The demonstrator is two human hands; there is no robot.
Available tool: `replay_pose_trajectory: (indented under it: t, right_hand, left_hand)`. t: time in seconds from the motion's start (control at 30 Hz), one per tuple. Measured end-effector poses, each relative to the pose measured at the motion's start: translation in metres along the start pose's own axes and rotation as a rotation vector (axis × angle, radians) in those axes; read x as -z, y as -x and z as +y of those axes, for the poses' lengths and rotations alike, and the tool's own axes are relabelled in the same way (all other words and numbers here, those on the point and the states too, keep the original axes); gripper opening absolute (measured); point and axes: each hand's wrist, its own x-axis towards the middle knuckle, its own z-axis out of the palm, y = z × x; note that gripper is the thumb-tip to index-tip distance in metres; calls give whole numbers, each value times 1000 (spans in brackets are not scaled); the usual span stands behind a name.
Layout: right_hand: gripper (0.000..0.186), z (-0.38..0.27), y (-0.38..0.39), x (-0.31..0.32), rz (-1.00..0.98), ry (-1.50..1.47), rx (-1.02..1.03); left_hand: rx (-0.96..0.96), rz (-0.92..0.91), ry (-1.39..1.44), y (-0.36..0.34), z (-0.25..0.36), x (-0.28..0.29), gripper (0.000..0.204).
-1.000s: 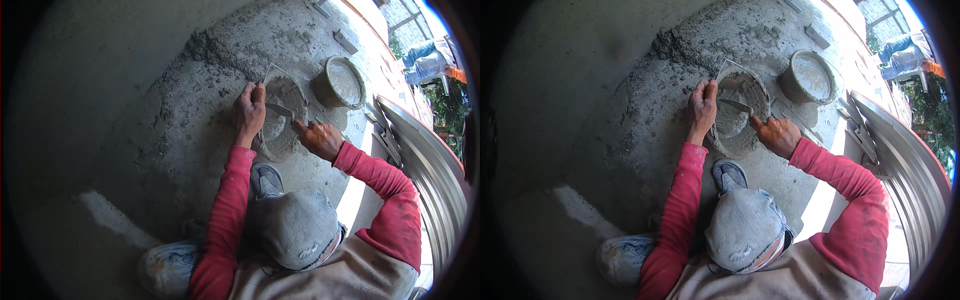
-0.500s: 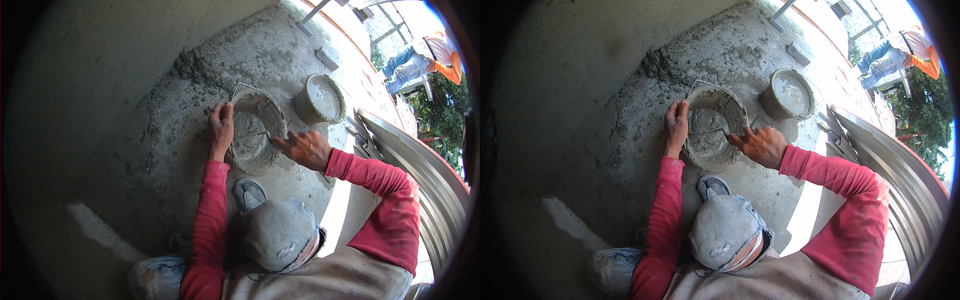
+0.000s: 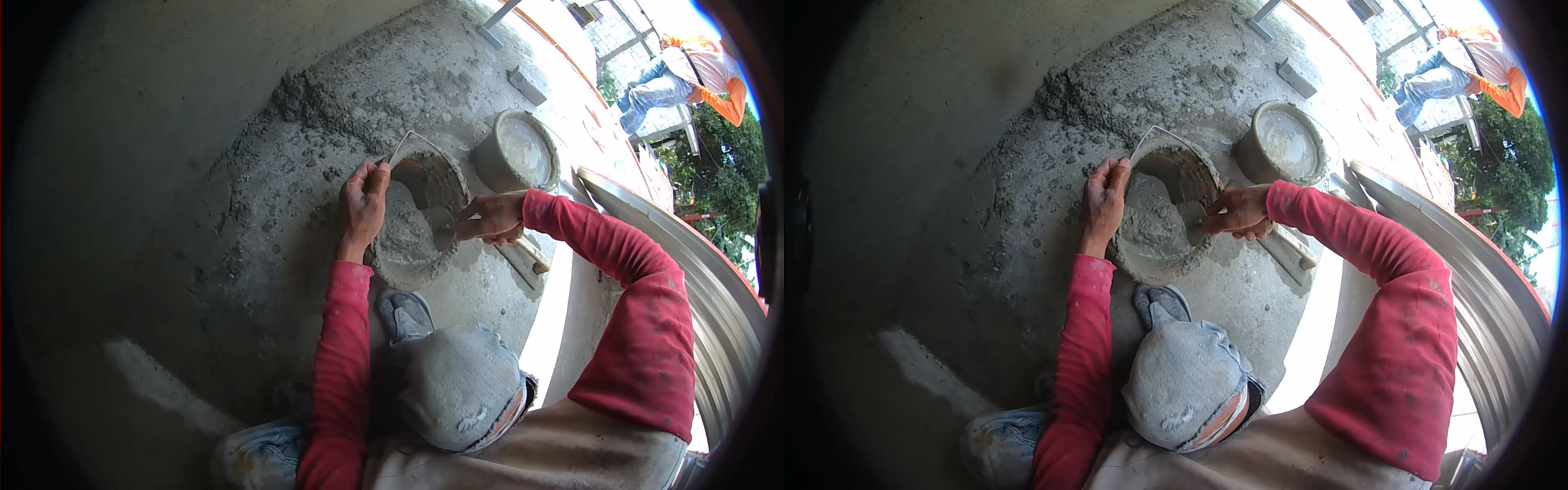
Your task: Applying and smoothing wet cement/plaster onto a brick wall using a trowel.
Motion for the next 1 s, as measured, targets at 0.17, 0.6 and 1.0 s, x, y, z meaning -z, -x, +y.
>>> replay_pose_trajectory:
  t: [0.17,0.6,1.0]
  right_hand:
    - [40,-3,-8,-50,-97,-477,113]
    - [19,-8,36,-16,674,825,823]
    - [27,-34,35,-51,967,1137,359]
  left_hand:
    - [55,94,139,-2,-9,28,35]
    - [44,97,44,-12,-5,16,30]
    - [11,39,23,-8,-6,9,31]
